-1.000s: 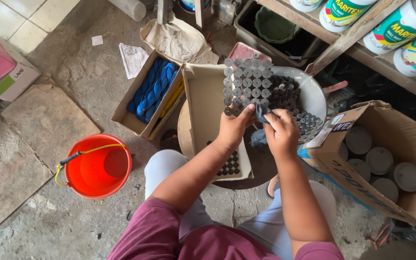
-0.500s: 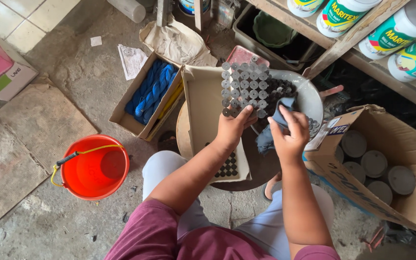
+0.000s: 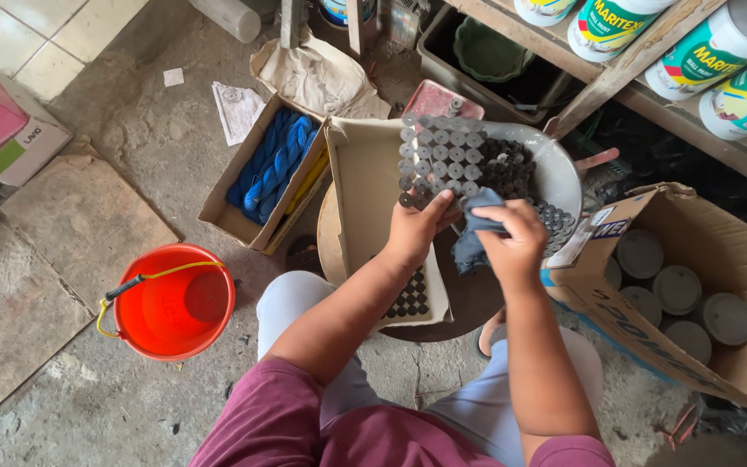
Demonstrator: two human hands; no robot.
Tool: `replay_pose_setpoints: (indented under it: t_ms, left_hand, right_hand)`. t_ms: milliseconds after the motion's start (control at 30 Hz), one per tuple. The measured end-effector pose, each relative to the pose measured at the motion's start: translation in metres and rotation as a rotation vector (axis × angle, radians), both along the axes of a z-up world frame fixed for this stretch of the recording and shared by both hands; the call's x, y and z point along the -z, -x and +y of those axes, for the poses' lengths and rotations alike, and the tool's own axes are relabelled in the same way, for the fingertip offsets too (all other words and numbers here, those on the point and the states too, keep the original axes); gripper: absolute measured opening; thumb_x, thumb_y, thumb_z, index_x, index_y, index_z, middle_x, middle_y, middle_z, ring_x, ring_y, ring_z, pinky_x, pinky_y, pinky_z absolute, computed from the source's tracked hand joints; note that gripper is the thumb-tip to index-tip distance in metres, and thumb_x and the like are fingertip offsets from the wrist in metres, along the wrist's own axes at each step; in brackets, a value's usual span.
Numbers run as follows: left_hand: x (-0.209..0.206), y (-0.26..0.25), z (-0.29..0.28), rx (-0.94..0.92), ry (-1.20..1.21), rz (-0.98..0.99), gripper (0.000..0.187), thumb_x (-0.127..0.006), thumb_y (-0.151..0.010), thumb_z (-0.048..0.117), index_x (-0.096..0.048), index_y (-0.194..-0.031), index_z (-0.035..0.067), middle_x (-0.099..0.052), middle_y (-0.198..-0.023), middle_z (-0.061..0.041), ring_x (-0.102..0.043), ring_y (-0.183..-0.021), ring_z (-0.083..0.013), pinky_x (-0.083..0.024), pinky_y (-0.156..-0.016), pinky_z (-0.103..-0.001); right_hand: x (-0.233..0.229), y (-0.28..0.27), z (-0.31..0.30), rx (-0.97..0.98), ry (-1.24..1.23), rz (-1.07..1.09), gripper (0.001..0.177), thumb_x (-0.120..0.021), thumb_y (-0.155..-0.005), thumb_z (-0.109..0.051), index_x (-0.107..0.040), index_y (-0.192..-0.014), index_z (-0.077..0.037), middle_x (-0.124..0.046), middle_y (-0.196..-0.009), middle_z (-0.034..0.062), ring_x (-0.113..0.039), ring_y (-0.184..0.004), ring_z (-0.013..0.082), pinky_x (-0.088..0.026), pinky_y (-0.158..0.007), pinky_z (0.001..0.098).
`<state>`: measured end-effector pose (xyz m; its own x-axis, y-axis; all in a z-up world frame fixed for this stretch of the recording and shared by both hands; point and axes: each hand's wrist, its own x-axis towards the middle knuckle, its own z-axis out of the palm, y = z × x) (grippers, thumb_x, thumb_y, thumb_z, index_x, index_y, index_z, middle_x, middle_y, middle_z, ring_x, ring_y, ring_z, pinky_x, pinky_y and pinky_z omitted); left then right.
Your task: Cleaning a grid of small black parts using a cloth
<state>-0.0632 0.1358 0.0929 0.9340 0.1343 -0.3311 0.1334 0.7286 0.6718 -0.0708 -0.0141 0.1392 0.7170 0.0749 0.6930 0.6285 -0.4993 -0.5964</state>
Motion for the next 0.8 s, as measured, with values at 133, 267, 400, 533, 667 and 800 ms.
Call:
replay_pose_setpoints:
  t_ms: [133, 267, 400, 533, 667, 800]
  left_hand:
    - [-0.021, 0.003, 0.008, -0.028, -0.009, 0.002, 0.036, -0.073, -0.096, 0.007, -0.059, -0.127, -0.007, -0.070, -0.100, -0.028, -0.071, -0.091, -0.0425, -0.061, -0.083, -0.057]
    - [-0.034, 0.007, 0.009, -0.018, -0.051, -0.007, 0.040, -0.074, -0.095, 0.008, -0.060, -0.129, -0.007, -0.070, -0.102, -0.030, -0.070, -0.093, -0.0437, -0.060, -0.083, -0.057]
    - [-0.025, 0.007, 0.002, -0.005, -0.145, 0.030, 0.036, -0.078, -0.092, 0.013, -0.065, -0.121, -0.005, -0.071, -0.091, -0.026, -0.074, -0.082, -0.0354, -0.064, -0.077, -0.050]
    - [-0.023, 0.004, 0.008, 0.012, -0.190, 0.062, 0.035, -0.080, -0.090, 0.015, -0.067, -0.118, -0.002, -0.071, -0.089, -0.021, -0.074, -0.077, -0.0280, -0.064, -0.075, -0.047]
    - [-0.014, 0.002, 0.007, -0.009, -0.116, 0.073, 0.031, -0.081, -0.089, 0.012, -0.068, -0.112, -0.003, -0.069, -0.081, -0.018, -0.073, -0.071, -0.0252, -0.064, -0.071, -0.047]
    - [-0.022, 0.005, 0.005, -0.013, -0.053, 0.069, 0.027, -0.079, -0.090, 0.011, -0.066, -0.110, -0.003, -0.069, -0.078, -0.016, -0.072, -0.070, -0.0227, -0.063, -0.073, -0.045]
  right_hand:
    - [-0.018, 0.006, -0.009, 0.041, -0.111, 0.068, 0.018, -0.083, -0.088, 0.001, -0.082, -0.099, -0.012, -0.073, -0.088, 0.0075, -0.070, -0.084, 0.0279, -0.054, -0.081, 0.0397]
    - [-0.013, 0.008, -0.005, 0.062, -0.189, 0.104, 0.014, -0.072, -0.099, 0.001, -0.077, -0.111, -0.002, -0.074, -0.093, 0.0141, -0.070, -0.090, 0.0260, -0.054, -0.085, 0.0412]
    - [-0.004, 0.010, 0.007, -0.036, 0.046, 0.032, 0.032, -0.072, -0.091, 0.001, -0.080, -0.119, -0.010, -0.067, -0.096, 0.0120, -0.066, -0.087, 0.0340, -0.053, -0.083, 0.0455]
    - [0.006, 0.010, 0.019, -0.034, 0.150, -0.032, 0.042, -0.070, -0.091, 0.007, -0.078, -0.127, -0.011, -0.063, -0.095, 0.0120, -0.065, -0.080, 0.0329, -0.055, -0.075, 0.0417]
    - [0.029, 0.005, 0.009, -0.008, 0.191, -0.110, 0.038, -0.075, -0.087, 0.002, -0.084, -0.117, -0.019, -0.059, -0.086, 0.0037, -0.061, -0.071, 0.0246, -0.054, -0.069, 0.0375]
    - [0.029, 0.005, 0.009, -0.006, 0.142, -0.093, 0.039, -0.075, -0.079, 0.004, -0.087, -0.106, -0.021, -0.055, -0.075, 0.0005, -0.057, -0.063, 0.0225, -0.052, -0.066, 0.0379]
